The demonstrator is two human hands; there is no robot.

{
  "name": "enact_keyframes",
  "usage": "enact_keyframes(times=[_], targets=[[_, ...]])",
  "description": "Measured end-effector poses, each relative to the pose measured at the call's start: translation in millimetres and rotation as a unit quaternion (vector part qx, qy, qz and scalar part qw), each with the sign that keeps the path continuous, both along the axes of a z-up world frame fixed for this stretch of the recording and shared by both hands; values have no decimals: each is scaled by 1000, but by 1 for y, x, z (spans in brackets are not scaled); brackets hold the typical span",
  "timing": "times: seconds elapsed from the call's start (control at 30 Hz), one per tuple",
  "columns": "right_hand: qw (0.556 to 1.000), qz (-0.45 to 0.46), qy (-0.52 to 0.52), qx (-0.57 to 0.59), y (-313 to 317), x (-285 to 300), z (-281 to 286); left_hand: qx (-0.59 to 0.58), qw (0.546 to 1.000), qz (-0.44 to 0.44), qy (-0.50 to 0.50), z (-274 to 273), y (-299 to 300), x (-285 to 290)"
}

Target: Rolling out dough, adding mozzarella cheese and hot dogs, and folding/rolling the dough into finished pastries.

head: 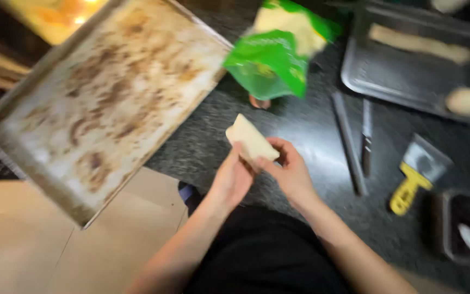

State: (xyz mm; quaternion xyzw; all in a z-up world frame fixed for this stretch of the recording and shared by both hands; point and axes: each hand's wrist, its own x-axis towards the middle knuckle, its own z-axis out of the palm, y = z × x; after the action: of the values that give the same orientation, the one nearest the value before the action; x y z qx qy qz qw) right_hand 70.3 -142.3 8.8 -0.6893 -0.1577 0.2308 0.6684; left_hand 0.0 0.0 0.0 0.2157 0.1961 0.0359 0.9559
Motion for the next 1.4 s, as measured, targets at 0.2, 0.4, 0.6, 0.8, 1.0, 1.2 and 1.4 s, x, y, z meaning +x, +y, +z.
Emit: enact_keyframes(times=[0.2, 0.4, 0.6, 0.8, 1.0, 1.2, 1.4], targets=[[972, 112, -110, -175, 42, -4, -14, 9, 987, 158, 38, -28, 73, -25], [864, 111, -385, -304, 51, 18, -83, 153, 942, 281, 105, -34, 241, -58], [804, 111, -427, -399, 55, 19, -96, 447, 810, 311, 217, -90, 385, -70], [797, 110, -436, -404, 53, 18, -93, 431, 802, 303, 281, -103, 436, -47], [787, 119, -444, -412, 53, 19, -92, 451, 767, 302, 343, -109, 439, -42], [789, 115, -448, -406, 53, 16, -86, 458, 750, 314, 360, -83, 410, -47], [788, 111, -451, -403, 54, 14, -81, 661, 434, 261, 554, -31, 366, -51]])
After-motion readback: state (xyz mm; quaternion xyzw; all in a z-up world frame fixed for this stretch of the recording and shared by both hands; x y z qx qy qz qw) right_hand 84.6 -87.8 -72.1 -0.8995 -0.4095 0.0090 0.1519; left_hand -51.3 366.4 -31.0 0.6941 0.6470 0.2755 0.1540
